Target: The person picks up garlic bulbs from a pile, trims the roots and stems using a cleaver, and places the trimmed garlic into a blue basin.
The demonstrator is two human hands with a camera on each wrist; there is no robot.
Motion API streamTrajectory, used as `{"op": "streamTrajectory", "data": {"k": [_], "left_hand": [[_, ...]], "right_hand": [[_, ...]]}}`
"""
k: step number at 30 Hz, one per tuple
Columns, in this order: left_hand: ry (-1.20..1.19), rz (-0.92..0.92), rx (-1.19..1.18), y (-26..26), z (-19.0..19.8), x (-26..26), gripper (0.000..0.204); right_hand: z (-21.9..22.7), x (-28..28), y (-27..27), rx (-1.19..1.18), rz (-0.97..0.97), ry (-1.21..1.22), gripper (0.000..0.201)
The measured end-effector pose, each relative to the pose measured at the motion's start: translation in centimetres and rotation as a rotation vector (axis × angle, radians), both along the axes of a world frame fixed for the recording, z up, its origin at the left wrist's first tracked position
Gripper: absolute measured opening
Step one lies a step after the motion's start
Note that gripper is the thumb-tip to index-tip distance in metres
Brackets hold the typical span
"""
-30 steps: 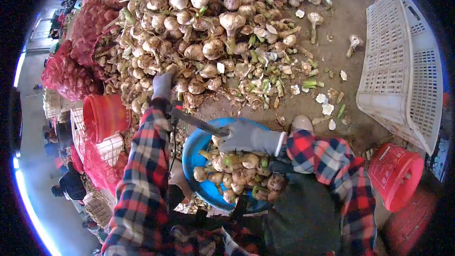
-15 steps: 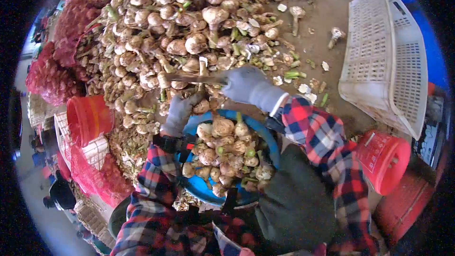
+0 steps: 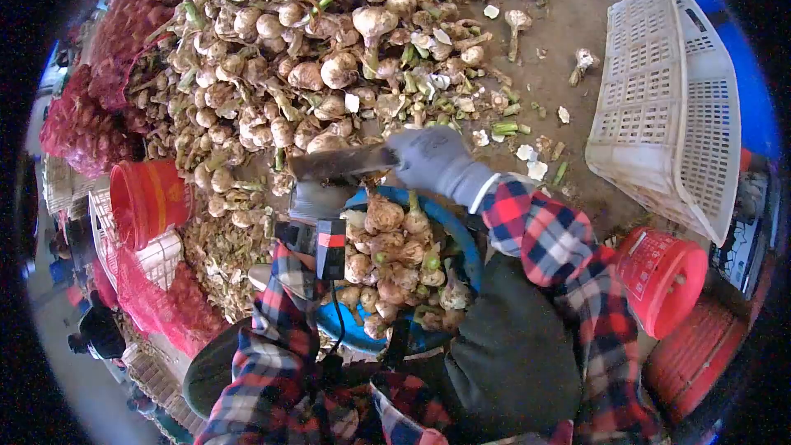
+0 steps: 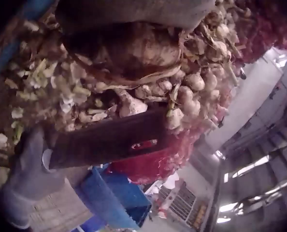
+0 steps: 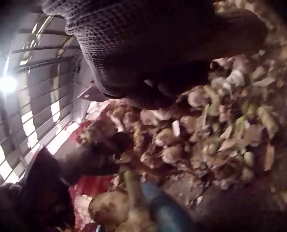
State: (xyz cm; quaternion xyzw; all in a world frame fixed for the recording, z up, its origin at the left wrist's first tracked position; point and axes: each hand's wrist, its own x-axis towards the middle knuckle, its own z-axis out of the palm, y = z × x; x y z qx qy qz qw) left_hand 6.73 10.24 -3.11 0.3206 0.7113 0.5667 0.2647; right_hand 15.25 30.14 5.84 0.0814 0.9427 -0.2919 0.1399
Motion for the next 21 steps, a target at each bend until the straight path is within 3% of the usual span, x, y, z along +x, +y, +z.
{"op": "streamTrajectory", "data": {"k": [1, 3, 7, 8, 10, 13, 14, 15, 17, 18, 21], "left_hand": [[-0.001, 0.002, -0.007, -0.1, 0.3, 0.4, 0.031], [0.373, -0.036, -0.600, 0.5, 1.7, 1.4, 0.032], [0.700, -0.116, -0.831, 0.9, 1.6, 1.6, 0.037], [0.699, -0.114, -0.835, 0.7, 1.5, 1.6, 0.037], [0.749, 0.051, -0.537, 0.2, 1.3, 1.8, 0.033], [0.667, -0.007, -0.697, 1.1, 5.4, 2.0, 0.031], [0.730, 0.196, -0.424, 1.2, 5.1, 2.6, 0.023], [0.736, 0.199, -0.423, 1.3, 5.2, 2.9, 0.023], [0.600, 0.346, -0.309, 1.5, 5.4, 3.2, 0.019], [0.160, 0.397, -0.161, 1.7, 5.4, 3.6, 0.017], [0.272, 0.340, -0.217, 0.9, 3.7, 3.5, 0.017]], "right_hand": [[0.6, -0.4, -0.8, 0.035, 0.092, 0.014, 0.022], [1.0, -0.7, -1.8, 0.068, 0.184, 0.032, 0.022], [1.1, -1.3, -2.5, 0.074, 0.196, 0.056, 0.023], [0.8, -1.3, -2.6, 0.081, 0.190, 0.047, 0.023], [-0.1, -1.4, -2.6, 0.085, 0.184, 0.036, 0.023], [-1.8, -1.4, -2.2, 0.064, 0.152, 0.124, 0.024], [-2.1, -1.4, -2.1, 0.045, 0.146, 0.146, 0.024], [-2.4, -1.4, -1.9, 0.027, 0.139, 0.168, 0.024], [-2.1, -1.3, -1.5, 0.035, 0.150, 0.166, 0.024], [-2.3, -1.2, -1.4, 0.041, 0.142, 0.139, 0.024], [-3.5, -1.0, -1.6, 0.096, 0.104, 0.199, 0.023]]}}
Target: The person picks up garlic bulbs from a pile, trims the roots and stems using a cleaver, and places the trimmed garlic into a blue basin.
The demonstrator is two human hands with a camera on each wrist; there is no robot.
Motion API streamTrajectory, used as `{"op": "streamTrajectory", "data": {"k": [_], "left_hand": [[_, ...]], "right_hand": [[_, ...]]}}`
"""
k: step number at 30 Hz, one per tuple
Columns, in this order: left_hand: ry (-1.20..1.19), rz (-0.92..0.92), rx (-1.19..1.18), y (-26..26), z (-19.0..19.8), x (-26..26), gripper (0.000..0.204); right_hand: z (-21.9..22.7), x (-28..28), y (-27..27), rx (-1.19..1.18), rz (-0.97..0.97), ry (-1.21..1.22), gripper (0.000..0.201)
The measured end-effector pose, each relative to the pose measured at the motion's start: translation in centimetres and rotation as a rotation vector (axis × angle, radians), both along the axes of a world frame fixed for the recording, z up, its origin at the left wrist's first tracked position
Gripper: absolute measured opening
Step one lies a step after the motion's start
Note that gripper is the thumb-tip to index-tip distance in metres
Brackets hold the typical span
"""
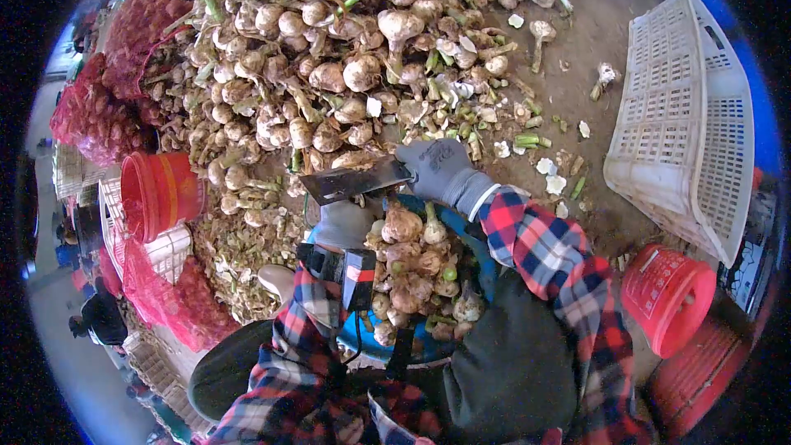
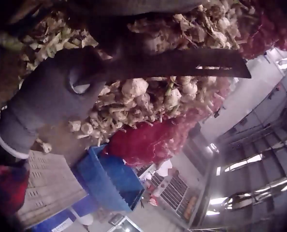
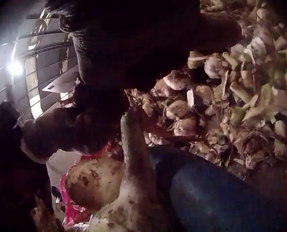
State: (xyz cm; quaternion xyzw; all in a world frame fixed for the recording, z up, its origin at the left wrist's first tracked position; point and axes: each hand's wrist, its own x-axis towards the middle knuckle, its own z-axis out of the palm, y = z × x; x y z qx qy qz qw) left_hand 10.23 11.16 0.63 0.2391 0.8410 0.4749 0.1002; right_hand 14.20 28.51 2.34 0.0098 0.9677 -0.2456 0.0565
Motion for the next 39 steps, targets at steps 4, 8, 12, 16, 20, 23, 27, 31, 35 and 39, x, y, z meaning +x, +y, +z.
{"op": "streamTrajectory", "data": {"k": [4, 8, 12, 16, 20, 23, 27, 31, 35, 39], "left_hand": [[0.243, -0.086, -0.105, -0.3, 1.5, 0.1, 0.017], [-0.828, -0.165, 0.654, -2.0, 4.8, -3.0, 0.018], [-0.765, -0.748, 0.089, -2.0, 9.6, -4.5, 0.035], [-0.100, 0.241, -0.302, -3.3, 3.2, -16.1, 0.047], [0.193, 0.424, -0.701, -2.1, 3.1, -23.3, 0.047], [0.165, 0.321, -0.548, -2.3, 3.6, -22.7, 0.042], [-0.309, 0.210, 0.085, -2.9, 5.0, -15.0, 0.028], [-0.645, -0.051, 0.112, -0.4, 5.0, -7.8, 0.023], [-0.649, -0.013, -0.029, 1.0, 1.9, -6.9, 0.026], [-0.530, -0.052, -0.103, 0.9, 3.2, -7.3, 0.028]], "right_hand": [[-0.4, 0.3, 0.2, -0.065, 0.018, 0.029, 0.022], [-3.0, 1.5, 8.3, 0.089, -0.447, -0.641, 0.027], [-3.9, 2.1, 8.0, 0.044, -0.579, -0.389, 0.029], [-2.6, 1.2, 6.2, -0.083, -0.475, -0.513, 0.038], [-2.3, 0.5, 4.5, -0.042, -0.449, -0.592, 0.044], [-2.6, 0.5, 5.0, -0.039, -0.476, -0.605, 0.044], [-1.0, -0.6, 4.9, -0.208, -0.510, -0.624, 0.040], [-2.5, -2.7, 3.1, -0.357, -0.334, -0.651, 0.036], [0.4, -1.5, 0.7, -0.152, -0.235, -0.449, 0.036], [0.8, -0.5, 0.5, -0.129, -0.265, -0.422, 0.032]]}}
